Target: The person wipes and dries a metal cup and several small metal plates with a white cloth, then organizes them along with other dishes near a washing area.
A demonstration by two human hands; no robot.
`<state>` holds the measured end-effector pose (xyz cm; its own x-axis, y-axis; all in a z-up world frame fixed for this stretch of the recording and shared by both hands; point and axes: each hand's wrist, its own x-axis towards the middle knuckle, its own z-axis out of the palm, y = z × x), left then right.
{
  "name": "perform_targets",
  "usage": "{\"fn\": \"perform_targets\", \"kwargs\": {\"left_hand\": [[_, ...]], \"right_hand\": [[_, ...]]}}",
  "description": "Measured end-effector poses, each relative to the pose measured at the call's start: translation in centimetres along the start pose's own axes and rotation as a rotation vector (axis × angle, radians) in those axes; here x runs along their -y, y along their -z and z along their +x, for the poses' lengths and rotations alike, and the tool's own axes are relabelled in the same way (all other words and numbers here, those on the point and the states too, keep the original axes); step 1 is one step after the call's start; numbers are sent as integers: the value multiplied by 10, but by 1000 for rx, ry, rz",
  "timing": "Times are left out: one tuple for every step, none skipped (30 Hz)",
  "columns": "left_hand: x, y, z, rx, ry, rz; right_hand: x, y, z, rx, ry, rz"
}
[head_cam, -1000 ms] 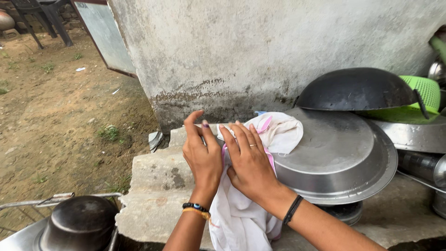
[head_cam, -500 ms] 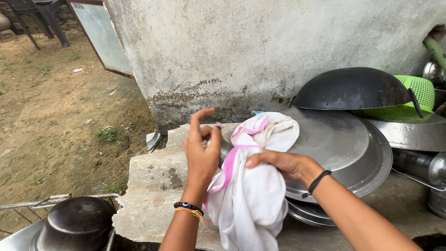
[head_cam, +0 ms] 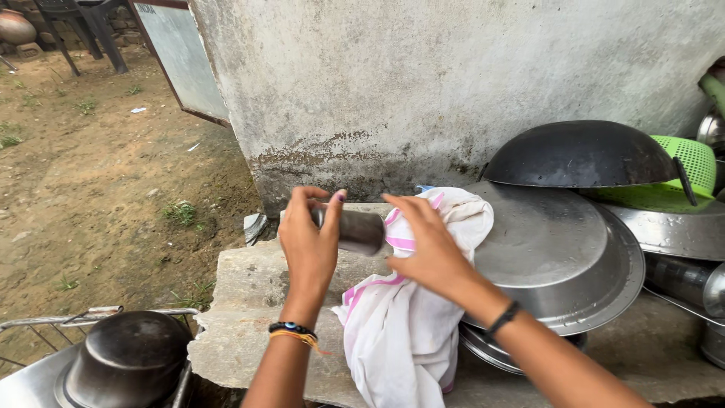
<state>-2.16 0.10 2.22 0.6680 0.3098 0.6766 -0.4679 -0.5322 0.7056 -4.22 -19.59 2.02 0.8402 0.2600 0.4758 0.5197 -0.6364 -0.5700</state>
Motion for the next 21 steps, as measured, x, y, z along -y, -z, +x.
{"fn": "perform_targets", "kwargs": {"left_hand": [[1, 1, 0, 52, 10, -6], [2, 3, 0, 104, 21, -12], [2, 8, 1, 112, -7, -4], [2, 15, 0, 120, -34, 3], [2, 21, 0, 130, -60, 9], [2, 29, 2, 158, 14, -74], [4, 41, 3, 182, 93, -152], [5, 51, 3, 206, 172, -230], [7, 62, 2, 226, 189, -223], [9, 74, -1, 245, 207, -216], [14, 87, -4, 262, 226, -208], [20, 100, -4, 243, 289, -227], [27, 112, -4, 221, 352, -246], [34, 126, -4, 198, 414, -266], [41, 142, -1, 189, 434, -285], [48, 159, 3, 181, 453, -305], [54, 177, 4, 170, 467, -322], [59, 196, 1, 179, 505, -227], [64, 216, -1, 187, 540, -132], [68, 235, -4, 195, 577, -38], [74, 252, -6, 192, 577, -52]], "right_hand": [[10, -6, 2, -8, 72, -4], [18, -11, 3, -16, 144, -8], [25, -15, 8, 10, 106, -1], [31, -19, 14, 36, 68, 6], [36, -22, 17, 62, 27, 10], [41, -24, 21, 50, 24, 33], [47, -27, 23, 44, 21, 58], [53, -31, 24, 39, 18, 84], [61, -36, 26, 50, 14, 106], [70, -42, 27, 62, 10, 128], [79, -49, 28, 77, 8, 150], [88, -57, 29, 91, 6, 161], [97, -66, 31, 107, 6, 171], [105, -74, 33, 124, 6, 181], [115, -82, 36, 132, 9, 246], [125, -89, 39, 140, 12, 310], [135, -99, 42, 147, 18, 378], [144, -108, 43, 154, 38, 369], [155, -116, 46, 157, 60, 359], [166, -124, 47, 161, 82, 350], [177, -133, 46, 163, 100, 315]]}}
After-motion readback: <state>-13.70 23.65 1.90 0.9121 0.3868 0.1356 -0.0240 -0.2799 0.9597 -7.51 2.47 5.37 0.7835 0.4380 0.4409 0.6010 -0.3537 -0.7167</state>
